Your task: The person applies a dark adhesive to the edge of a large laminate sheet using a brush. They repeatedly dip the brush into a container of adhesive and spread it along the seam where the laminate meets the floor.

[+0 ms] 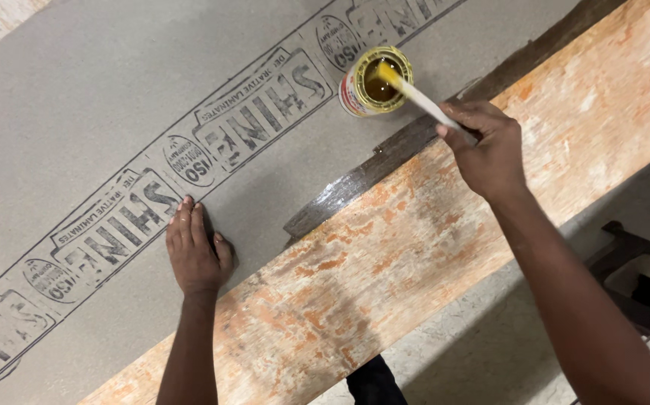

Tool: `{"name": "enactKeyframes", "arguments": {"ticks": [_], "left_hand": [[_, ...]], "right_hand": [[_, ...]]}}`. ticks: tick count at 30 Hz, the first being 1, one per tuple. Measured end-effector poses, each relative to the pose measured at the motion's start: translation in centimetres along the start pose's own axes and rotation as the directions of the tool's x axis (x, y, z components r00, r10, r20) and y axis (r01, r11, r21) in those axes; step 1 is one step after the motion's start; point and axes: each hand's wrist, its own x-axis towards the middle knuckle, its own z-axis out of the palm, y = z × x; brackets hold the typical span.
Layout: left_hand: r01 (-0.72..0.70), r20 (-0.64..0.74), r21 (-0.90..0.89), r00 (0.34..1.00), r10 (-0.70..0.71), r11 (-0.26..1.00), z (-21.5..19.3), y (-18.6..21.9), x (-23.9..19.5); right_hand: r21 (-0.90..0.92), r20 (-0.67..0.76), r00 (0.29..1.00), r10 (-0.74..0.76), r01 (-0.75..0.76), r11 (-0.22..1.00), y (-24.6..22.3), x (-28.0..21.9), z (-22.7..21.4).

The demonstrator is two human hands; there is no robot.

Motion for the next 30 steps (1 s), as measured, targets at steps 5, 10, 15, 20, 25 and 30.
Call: {"name": "enactKeyframes", "arguments": {"ticks": [5,10,15,20,25,30], "left_hand": [[-0.025,-0.022,-0.004,0.999,0.025,1.000,-0.1,0.3,0.3],[-0.022,-0.024,-0.014,0.999,0.022,1.000,-0.5,0.3,0.2],[-0.017,-0.018,-0.026,1.000,0.016,1.000,0.0,0.3,0.2],[-0.002,-0.002,0.000,1.000,0.002,1.000,-0.1,-0.1,0.1],[-0.003,0.001,-0.006,1.000,0.003,1.000,-0.1,0.2,0.3],[-0.007,-0.015,-0.062,1.000,0.006,0.998,-0.2,-0.1,-0.4]], "right_hand": [[0.435,0.024,0.990,0.140,-0.137,0.890,3.2,0.0,1.6],[0.558,0.162,0.945,0.284,-0.325,0.764,3.8,0.0,2.0],[0.673,0.315,0.933,0.176,-0.350,0.652,3.0,0.0,1.1],[0.714,0.467,0.858,0.216,-0.510,0.481,1.9,-0.2,1.3],[0.789,0.478,0.875,0.070,-0.464,0.402,2.1,-0.4,1.3],[0.842,0.442,0.895,0.059,-0.436,0.317,2.9,-2.9,2.6]]}}
